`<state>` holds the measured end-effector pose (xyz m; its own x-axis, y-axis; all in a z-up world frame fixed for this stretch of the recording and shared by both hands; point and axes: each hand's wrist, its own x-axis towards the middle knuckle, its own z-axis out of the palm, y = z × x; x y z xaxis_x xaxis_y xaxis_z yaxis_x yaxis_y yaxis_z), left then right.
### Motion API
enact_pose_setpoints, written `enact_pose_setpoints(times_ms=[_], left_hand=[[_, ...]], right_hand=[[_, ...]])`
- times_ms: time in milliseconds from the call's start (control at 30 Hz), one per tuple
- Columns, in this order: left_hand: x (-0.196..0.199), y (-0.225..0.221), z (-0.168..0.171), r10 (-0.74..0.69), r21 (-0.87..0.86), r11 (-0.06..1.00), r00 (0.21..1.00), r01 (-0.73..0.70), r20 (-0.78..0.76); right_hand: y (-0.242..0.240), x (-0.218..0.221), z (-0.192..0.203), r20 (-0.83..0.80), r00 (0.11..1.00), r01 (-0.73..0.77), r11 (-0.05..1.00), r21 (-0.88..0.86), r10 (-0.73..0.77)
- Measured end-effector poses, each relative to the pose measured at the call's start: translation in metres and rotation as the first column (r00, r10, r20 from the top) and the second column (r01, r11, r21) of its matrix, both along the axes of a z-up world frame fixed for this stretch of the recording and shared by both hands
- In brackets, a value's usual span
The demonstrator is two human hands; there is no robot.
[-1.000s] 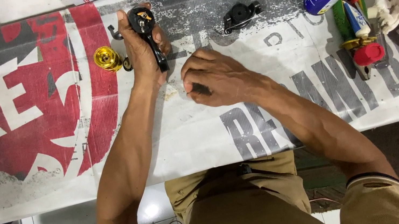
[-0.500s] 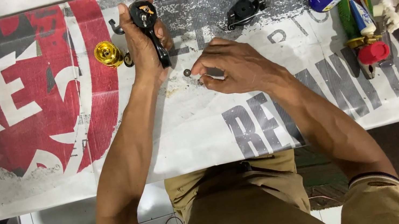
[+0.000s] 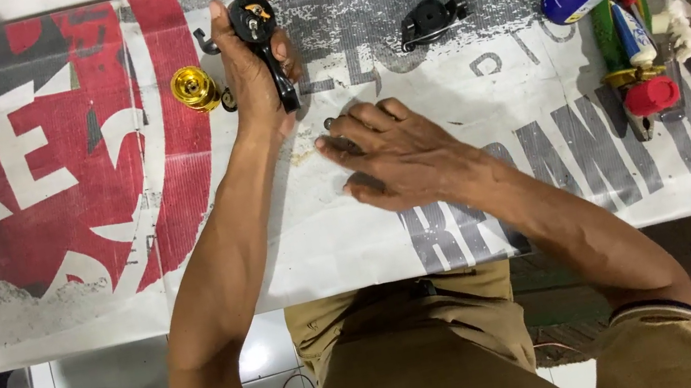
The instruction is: Assembling or repairing a fishing reel by fitting internal components and the handle assembly.
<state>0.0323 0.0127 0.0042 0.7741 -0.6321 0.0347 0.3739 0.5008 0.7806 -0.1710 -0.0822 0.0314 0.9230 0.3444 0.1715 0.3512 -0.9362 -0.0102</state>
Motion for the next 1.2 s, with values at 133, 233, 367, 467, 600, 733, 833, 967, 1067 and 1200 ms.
enact_pose_setpoints(times_ms=[133,233,367,467,600,733,833,967,1067,1200], left_hand=[[0.001,0.001,-0.005,0.001,0.048,0.999,0.995,-0.006,0.101],[-0.001,0.0,-0.001,0.002,0.041,0.999,0.997,-0.005,0.079],[-0.004,0.001,0.007,0.014,0.016,1.0,1.0,-0.014,0.009],[0.0,0.0,-0.007,-0.025,-0.041,0.999,1.0,0.026,0.017],[-0.008,-0.005,-0.003,-0.168,-0.181,0.974,0.974,0.139,-0.153],[-0.027,-0.008,-0.008,-0.177,-0.227,0.965,0.968,0.135,-0.176],[-0.037,-0.01,-0.006,-0.355,-0.383,0.897,0.878,0.223,-0.32],[-0.045,-0.013,0.013,-0.312,-0.414,0.885,0.932,0.214,-0.184],[-0.051,-0.009,0.022,-0.284,-0.154,0.946,0.958,0.286,0.032],[-0.05,-0.001,0.038,-0.258,0.135,0.965,0.916,0.226,0.308]], right_hand=[[0.016,0.008,-0.002,-0.041,0.999,-0.012,0.999,-0.033,0.011],[0.024,0.011,-0.004,0.002,1.0,-0.014,1.0,-0.022,0.014],[0.012,0.016,-0.002,-0.025,0.998,-0.053,0.991,0.126,0.056],[-0.006,0.017,0.004,0.051,0.998,-0.047,0.973,0.226,0.036],[-0.015,0.016,-0.006,0.103,0.98,0.115,0.902,0.415,-0.172],[-0.005,0.021,0.005,0.043,0.962,0.182,0.752,0.633,-0.269],[-0.008,0.029,-0.003,0.1,0.927,0.186,0.675,0.714,-0.36],[-0.016,0.041,-0.019,0.117,0.91,0.164,0.605,0.779,-0.398],[-0.012,0.044,-0.015,0.118,0.91,0.14,0.562,0.815,-0.398],[-0.013,0.043,-0.004,0.056,0.917,0.159,0.49,0.857,-0.395]])
